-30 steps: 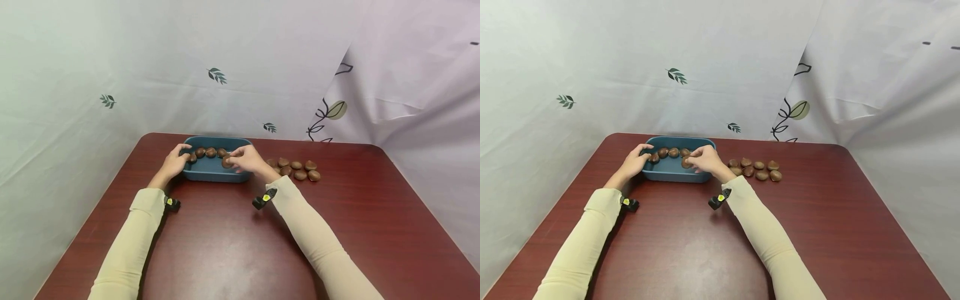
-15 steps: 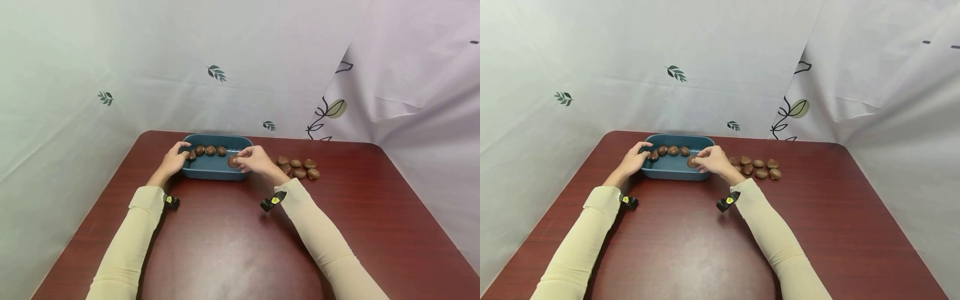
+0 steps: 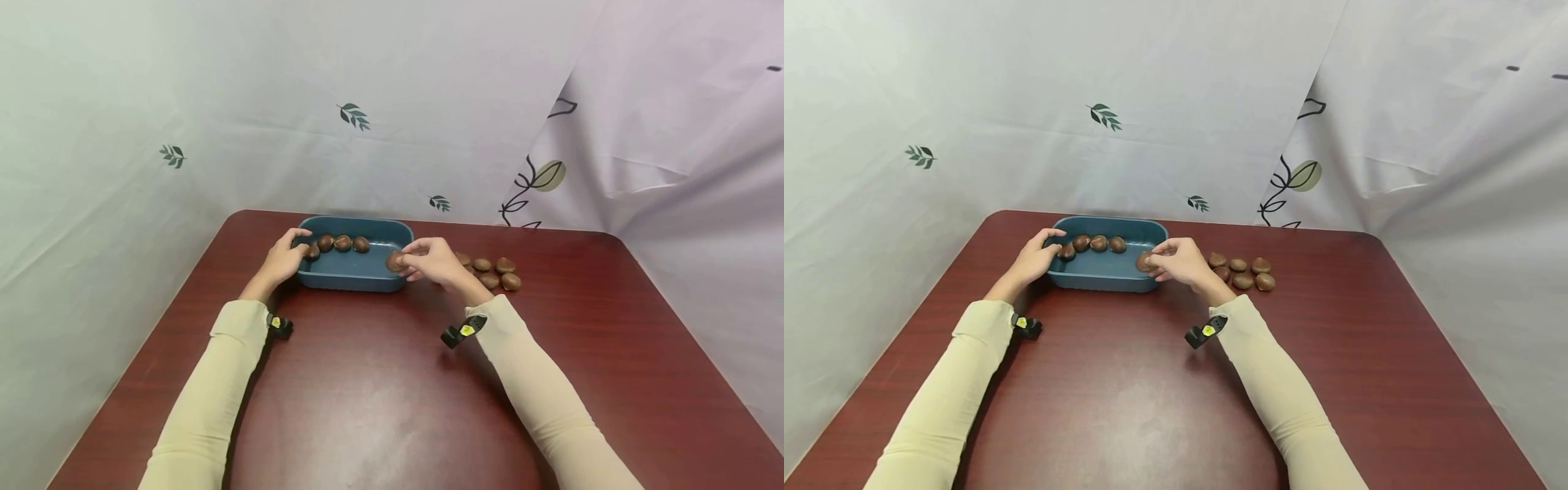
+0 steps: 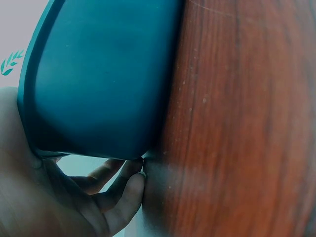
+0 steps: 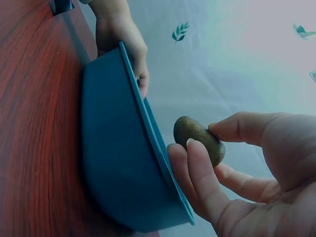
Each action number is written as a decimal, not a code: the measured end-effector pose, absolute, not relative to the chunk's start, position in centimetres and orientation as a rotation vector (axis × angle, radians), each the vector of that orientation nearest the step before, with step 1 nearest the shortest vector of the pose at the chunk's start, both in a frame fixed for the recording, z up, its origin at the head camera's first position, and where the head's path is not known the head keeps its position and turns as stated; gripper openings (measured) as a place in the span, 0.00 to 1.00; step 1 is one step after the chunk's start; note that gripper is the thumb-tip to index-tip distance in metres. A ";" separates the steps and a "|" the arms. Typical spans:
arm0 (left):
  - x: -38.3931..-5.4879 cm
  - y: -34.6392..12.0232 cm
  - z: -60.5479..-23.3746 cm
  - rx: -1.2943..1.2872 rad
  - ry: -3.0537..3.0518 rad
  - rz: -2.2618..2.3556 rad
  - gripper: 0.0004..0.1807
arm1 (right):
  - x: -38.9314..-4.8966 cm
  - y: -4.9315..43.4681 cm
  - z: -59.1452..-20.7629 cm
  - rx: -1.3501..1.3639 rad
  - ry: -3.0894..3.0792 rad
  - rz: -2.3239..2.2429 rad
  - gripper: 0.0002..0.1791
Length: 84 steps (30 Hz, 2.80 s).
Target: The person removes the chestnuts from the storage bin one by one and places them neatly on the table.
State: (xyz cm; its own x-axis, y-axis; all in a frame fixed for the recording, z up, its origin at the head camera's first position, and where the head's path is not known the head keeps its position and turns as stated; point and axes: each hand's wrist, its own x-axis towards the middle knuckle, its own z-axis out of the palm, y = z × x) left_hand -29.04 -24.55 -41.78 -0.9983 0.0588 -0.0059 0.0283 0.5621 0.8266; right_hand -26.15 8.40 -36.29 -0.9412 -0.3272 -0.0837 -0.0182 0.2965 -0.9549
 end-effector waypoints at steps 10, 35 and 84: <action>-29.4 -24.5 -42.0 0.079 2.750 1.459 0.24 | -25.6 10.4 -36.3 -0.284 2.326 -1.689 0.12; -29.4 -24.7 -42.2 0.098 2.746 1.451 0.24 | -24.2 15.2 -38.4 -0.122 2.407 -1.534 0.18; -29.2 -24.6 -42.1 0.097 2.737 1.457 0.24 | -23.6 16.7 -40.5 -0.012 2.445 -1.435 0.13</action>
